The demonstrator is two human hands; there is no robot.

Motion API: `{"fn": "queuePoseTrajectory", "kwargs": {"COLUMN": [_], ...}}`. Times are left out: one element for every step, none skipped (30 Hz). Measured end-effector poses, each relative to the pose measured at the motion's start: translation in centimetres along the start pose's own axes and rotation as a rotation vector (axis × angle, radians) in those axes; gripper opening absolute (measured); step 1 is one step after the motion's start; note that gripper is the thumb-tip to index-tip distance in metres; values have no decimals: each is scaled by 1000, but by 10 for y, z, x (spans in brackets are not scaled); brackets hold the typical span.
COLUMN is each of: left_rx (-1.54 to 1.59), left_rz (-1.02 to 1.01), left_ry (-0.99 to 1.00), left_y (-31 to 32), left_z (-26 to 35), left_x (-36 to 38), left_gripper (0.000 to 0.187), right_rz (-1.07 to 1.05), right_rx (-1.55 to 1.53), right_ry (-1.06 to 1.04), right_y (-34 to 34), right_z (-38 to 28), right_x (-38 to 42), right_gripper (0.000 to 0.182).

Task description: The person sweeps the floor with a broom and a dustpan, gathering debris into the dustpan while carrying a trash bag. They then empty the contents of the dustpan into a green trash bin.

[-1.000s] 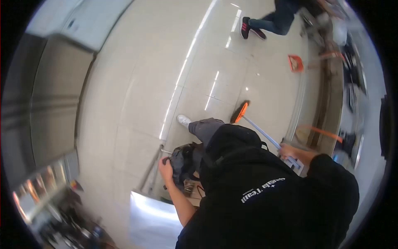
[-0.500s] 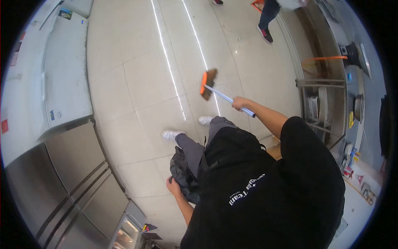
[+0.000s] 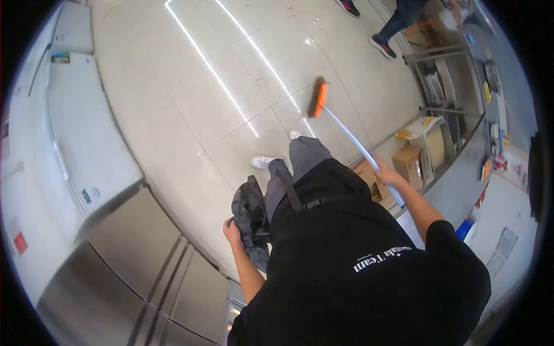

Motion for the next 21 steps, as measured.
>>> {"fn": "queuePoseTrajectory", "kwargs": {"left_rx": [-6, -8, -24, -35, -49, -88, -129, -175, -201, -232, -263, -261, -259, -259, -282, -308, -331, -383, -440, -496, -490], "left_rz": [-5, -7, -19, -31, -41, -58, -76, -92, -94, -94, -92, -91, -88, -82, -87, -95, -104, -99, -92, -84, -94], "left_ry": [8, 13, 6, 1, -8, 14, 33, 51, 37, 20, 3, -5, -16, -29, -11, 7, 31, 70, 108, 147, 184], "left_y": [-3, -7, -10, -9, -9, -13, -15, -20, -22, -26, -31, -33, -38, -44, -46, -47, -44, -41, -42, -42, -33], "left_z": [1, 1, 0, -1, -3, -2, -3, -5, -2, 1, 1, -4, -16, -20, -13, -5, 7, 20, 34, 52, 81], "left_x": [-7, -12, -14, -16, -15, -19, -19, -17, -15, -8, -4, -6, -9, -12, -14, -18, -23, -32, -44, -58, -62], "left_gripper": [24, 24, 24, 24, 24, 23, 23, 23, 23, 22, 21, 21, 20, 20, 20, 20, 20, 20, 20, 20, 20], "right_rz": [39, 76, 108, 90, 67, 45, 8, -33, -62, -96, -122, -146, -218, -292, -342, -389, -344, -298, -243, -188, -203], "right_rx": [14, 33, 51, 134, 216, 297, 158, 16, 4, -9, -94, -176, -438, -699, -741, -785, -727, -663, -614, -565, -638], "right_ry": [-4, -10, -15, 22, 62, 103, 147, 190, 223, 257, 235, 210, 144, 76, -43, -162, -127, -97, -113, -131, -110], "right_y": [8, 15, 25, 35, 45, 59, 74, 93, 110, 130, 145, 156, 177, 197, 204, 211, 216, 215, 211, 206, 195], "right_z": [20, 46, 60, 62, 63, 60, 56, 47, 37, 25, -1, -28, -45, -64, -92, -125, -145, -165, -184, -206, -230], "right_x": [4, 0, -9, -19, -29, -41, -56, -72, -94, -109, -114, -119, -133, -148, -160, -170, -185, -202, -220, -236, -242], "right_gripper": [37, 34, 31, 30, 29, 28, 26, 25, 20, 17, 14, 12, 12, 11, 10, 10, 10, 10, 10, 11, 11]}}
Point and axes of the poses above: each hand's wrist, its own x-axis away from the middle knuckle, its own y-axis out of the palm, z = x × y, the point moved 9 cm from there along -x, towards the middle knuckle, and after that the axes turned 2 degrees about -y, right-handed, at the moved point
